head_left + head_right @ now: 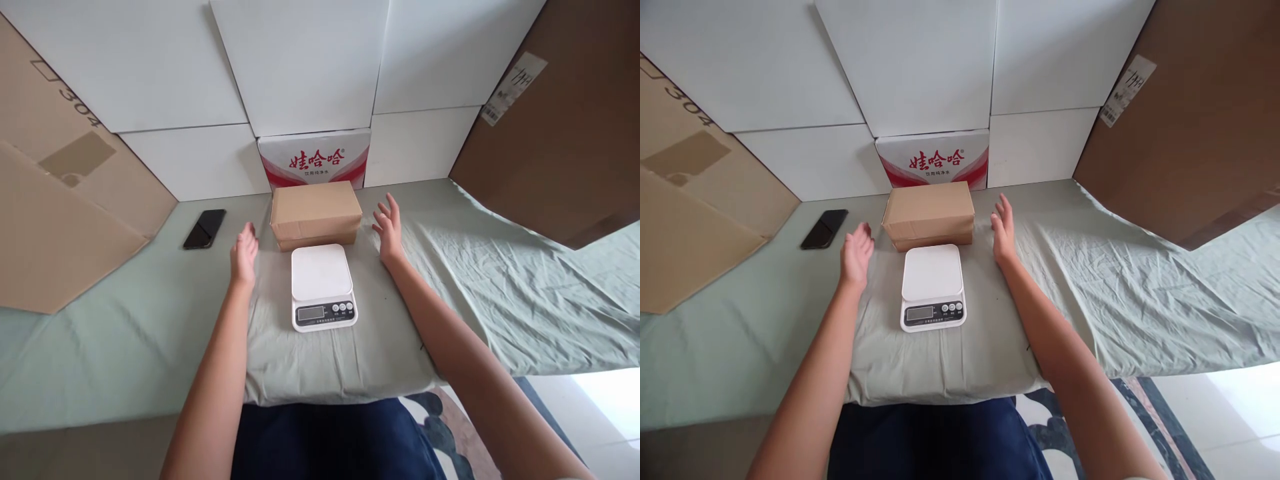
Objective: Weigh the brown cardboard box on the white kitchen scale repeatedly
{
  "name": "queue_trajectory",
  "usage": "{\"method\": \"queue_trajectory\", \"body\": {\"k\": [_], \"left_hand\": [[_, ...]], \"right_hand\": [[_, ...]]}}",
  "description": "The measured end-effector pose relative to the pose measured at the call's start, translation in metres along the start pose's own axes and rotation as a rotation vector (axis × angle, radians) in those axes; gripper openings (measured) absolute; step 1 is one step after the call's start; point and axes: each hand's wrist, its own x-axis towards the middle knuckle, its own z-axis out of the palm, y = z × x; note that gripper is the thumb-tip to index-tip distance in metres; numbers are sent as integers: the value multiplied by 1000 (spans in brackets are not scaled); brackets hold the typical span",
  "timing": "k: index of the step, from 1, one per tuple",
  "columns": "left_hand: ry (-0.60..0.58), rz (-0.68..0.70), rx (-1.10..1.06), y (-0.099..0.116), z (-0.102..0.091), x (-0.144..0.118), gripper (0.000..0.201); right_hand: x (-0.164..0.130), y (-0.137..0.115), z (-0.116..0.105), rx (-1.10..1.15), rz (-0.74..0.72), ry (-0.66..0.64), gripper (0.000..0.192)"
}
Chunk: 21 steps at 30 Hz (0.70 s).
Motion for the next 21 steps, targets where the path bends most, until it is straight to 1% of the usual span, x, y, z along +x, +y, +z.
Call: {"method": "queue_trajectory", "body": {"k": [2,4,7,10,13,17,21], "left_hand": [[31,19,-2,2,-10,4,96],[44,20,-6,3,-12,5,97],[20,-14,-9,0,-3,1,95],[-39,-62,11,-4,12,-8,94],[-88,-63,31,-6,22,-15,93],[-98,-49,22,-3,25,-18,93],[-113,-40,9,0,27,-19,92]], "right_hand": [[3,5,-12,-19,5,25,79],[3,5,-14,-10,27,30,80],[-3,-3,-4,41,52,-33,78],[-12,-12,11,72,18,-139,74],[-19,-17,21,79,-16,-212,74],[-22,-21,24,69,-42,-263,75],[-25,-29,27,79,-17,-266,79]]}}
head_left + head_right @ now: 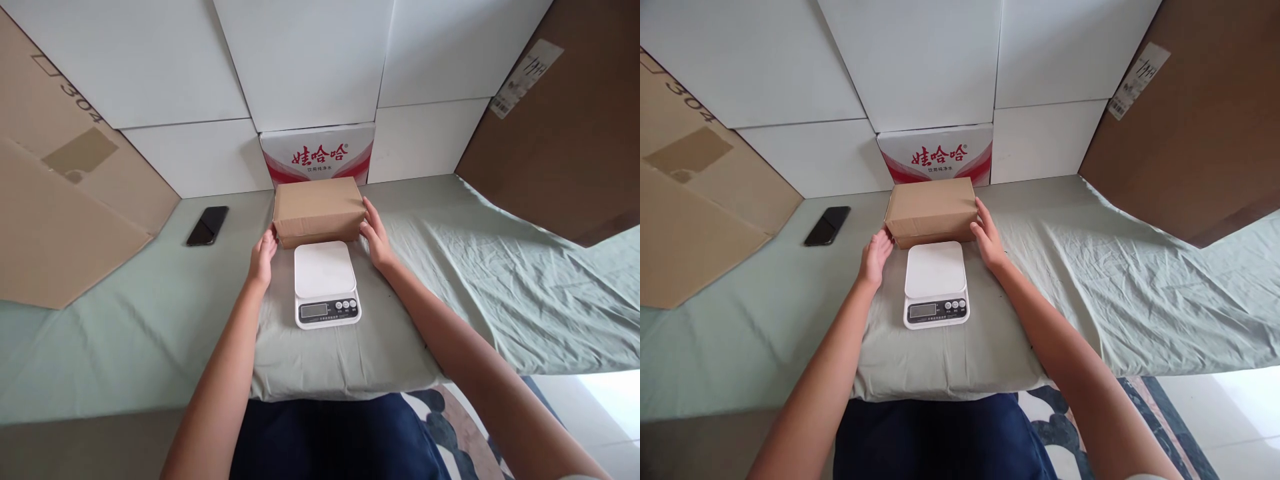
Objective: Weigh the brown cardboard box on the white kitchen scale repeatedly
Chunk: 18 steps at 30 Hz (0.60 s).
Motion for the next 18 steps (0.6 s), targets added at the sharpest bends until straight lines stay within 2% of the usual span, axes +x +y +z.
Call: {"method": "queue_trajectory", "body": {"k": [4,7,12,15,18], "left_hand": [[-17,-28,7,-1,2,-2,93],[-27,-33,15,-1,4,-2,93],[-62,86,49,16,11,-7,88],[-62,196,79,36,12,-26,86],[11,287,54,47,6,-65,89]], "right_hand": [[-2,-4,5,26,14,4,85],[-2,-2,7,-11,-28,3,84],[1,-8,8,-79,-158,44,83],[-10,-23,4,-142,-234,59,78],[-40,-35,-3,-247,-310,49,82]]}}
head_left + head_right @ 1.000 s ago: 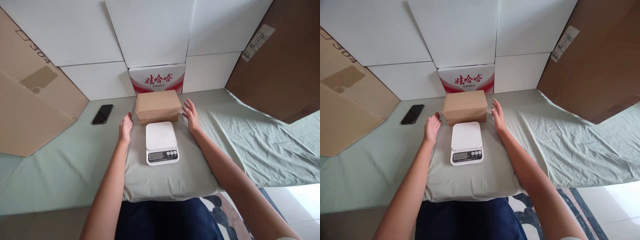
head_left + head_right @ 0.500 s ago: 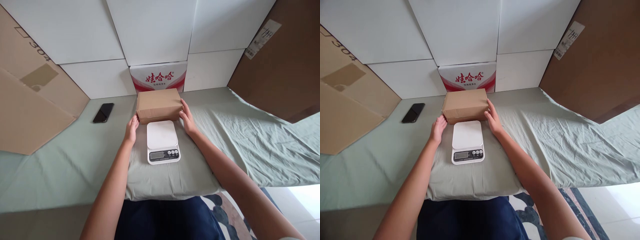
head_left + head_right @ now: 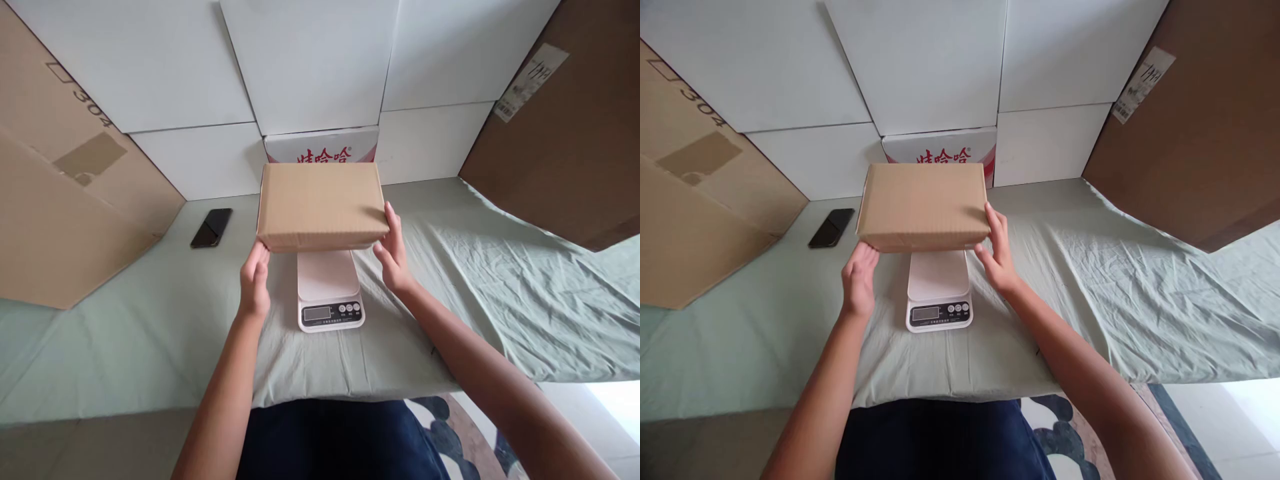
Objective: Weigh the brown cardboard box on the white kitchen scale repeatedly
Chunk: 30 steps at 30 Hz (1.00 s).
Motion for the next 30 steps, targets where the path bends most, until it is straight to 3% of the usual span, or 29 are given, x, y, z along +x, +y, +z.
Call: {"method": "queue_trajectory", "body": {"k": [4,7,21,30], "left_hand": [[-8,-20,29,9,-12,-56,86],[-54,-58,51,9,-15,-77,85],[-66,-109,50,10,-14,-80,85],[-84,-78,64,11,-14,-75,82]], "right_hand": [[-43,-16,-17,-65,-65,-61,77],[-58,-20,-23,-65,-57,-88,75],[-52,-17,-19,-60,78,-107,78],[-49,-20,-17,-32,35,-76,72]]}}
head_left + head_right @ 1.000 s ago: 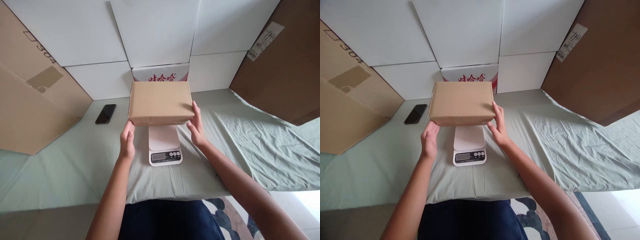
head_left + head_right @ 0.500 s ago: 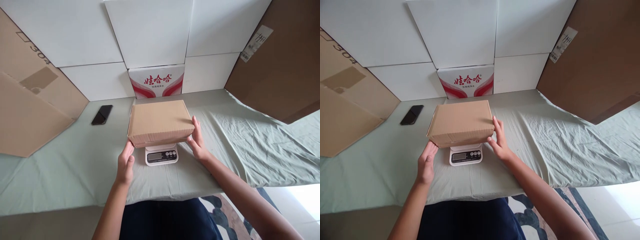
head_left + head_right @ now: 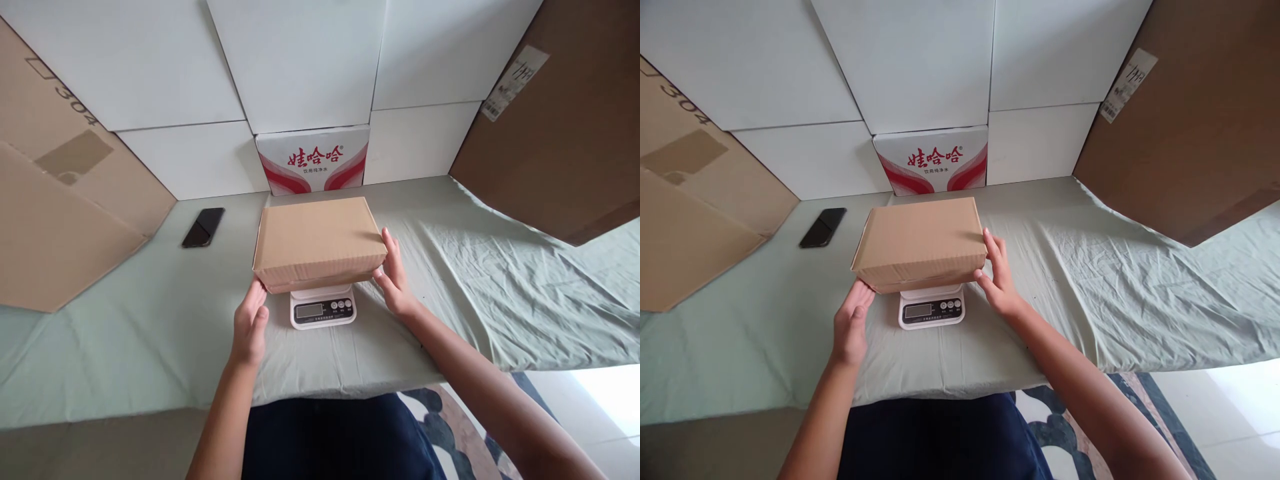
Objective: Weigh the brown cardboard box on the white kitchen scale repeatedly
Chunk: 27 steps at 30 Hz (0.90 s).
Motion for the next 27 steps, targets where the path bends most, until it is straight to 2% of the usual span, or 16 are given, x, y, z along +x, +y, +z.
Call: {"method": "queue_trajectory", "body": {"k": [2,6,8,11,17,21,27], "left_hand": [[43,26,-13,-1,-4,0,81],[210,97,-84,-1,-13,4,67],[261,115,-111,-1,-16,6,62],[256,103,-119,0,-16,6,62],[101,-37,-84,-3,-12,2,77],[58,-90,-52,-6,-11,-1,82],[23,-85,-53,-5,-8,-4,84]], "right_hand": [[2,0,-1,10,2,71,72],[8,4,-8,35,24,309,70],[10,8,-10,36,52,344,70],[8,9,-11,52,82,287,69],[2,0,-4,118,78,96,62],[1,-3,-3,108,68,54,63],[-5,-6,-1,96,101,36,68]]}}
